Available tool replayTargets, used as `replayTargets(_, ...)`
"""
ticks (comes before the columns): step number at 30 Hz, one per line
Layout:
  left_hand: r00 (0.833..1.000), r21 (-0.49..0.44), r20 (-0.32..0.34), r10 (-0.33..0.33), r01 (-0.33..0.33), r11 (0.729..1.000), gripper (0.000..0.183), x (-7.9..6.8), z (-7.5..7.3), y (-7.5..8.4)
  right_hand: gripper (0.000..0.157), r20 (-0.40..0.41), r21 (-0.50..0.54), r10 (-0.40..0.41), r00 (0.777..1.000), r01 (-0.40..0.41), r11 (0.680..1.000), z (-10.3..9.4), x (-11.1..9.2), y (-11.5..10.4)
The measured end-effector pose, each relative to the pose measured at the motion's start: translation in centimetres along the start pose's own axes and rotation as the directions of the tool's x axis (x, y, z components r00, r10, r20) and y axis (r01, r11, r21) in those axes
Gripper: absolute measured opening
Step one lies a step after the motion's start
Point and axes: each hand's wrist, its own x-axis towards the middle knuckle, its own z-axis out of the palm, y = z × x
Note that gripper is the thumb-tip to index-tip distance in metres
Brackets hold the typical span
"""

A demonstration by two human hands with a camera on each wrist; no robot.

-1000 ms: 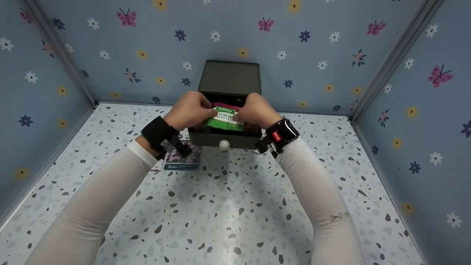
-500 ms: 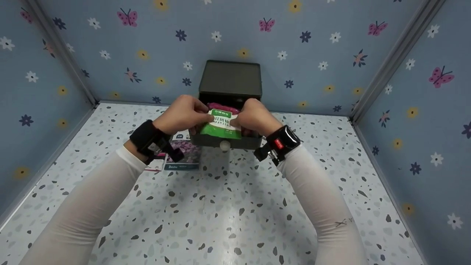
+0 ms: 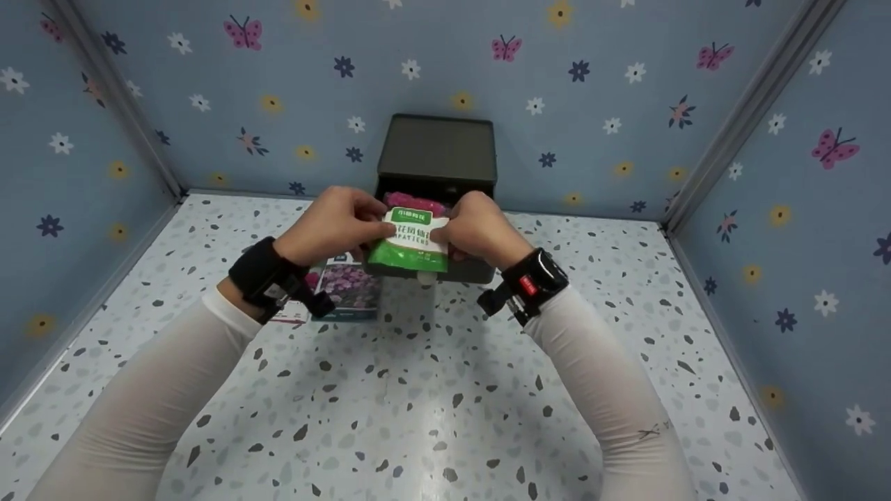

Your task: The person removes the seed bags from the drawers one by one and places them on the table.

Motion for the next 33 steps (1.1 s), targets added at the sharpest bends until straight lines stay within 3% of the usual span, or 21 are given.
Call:
replayTargets(7, 0.999, 0.006, -0.033, 0.037, -0.037, 0.999, 0.031, -0.9, -0.6, -0.4, 0.02, -0.029, -0.023, -0.048, 0.998, 0.047, 0.999, 0.6, -0.7, -1.1)
replayTargets(13, 0.999, -0.031, -0.042, 0.017, -0.018, 0.999, 0.042, -1.4, -1.5, -0.7, 0.015, -0.018, 0.022, -0.068, 0.998, 0.068, 0.997, 1.1, -0.9, -1.9)
replayTargets(20, 0.998, -0.047, -0.057, 0.024, -0.027, 0.999, 0.045, -2.2, -2.7, -1.8, 0.017, -0.019, -0.016, -0.091, 0.996, 0.09, 0.996, 2.2, -1.0, -3.3)
replayTargets(22, 0.997, -0.049, -0.067, 0.027, -0.03, 0.998, 0.045, -2.5, -3.1, -2.1, 0.012, -0.013, -0.005, -0.088, 0.996, 0.088, 0.996, 2.6, -1.0, -3.9)
replayTargets(27, 0.993, -0.059, -0.114, 0.041, -0.048, 0.997, 0.043, -3.2, -4.2, -2.9, 0.024, 0.003, 0.014, -0.07, 0.998, 0.07, 0.997, 3.6, -1.0, -5.3)
replayTargets(33, 0.987, -0.053, -0.157, 0.041, -0.05, 0.997, 0.043, -4.1, -5.8, -4.1, 0.015, 0.024, 0.013, -0.049, 0.998, 0.049, 0.999, 5.1, -0.5, -7.3)
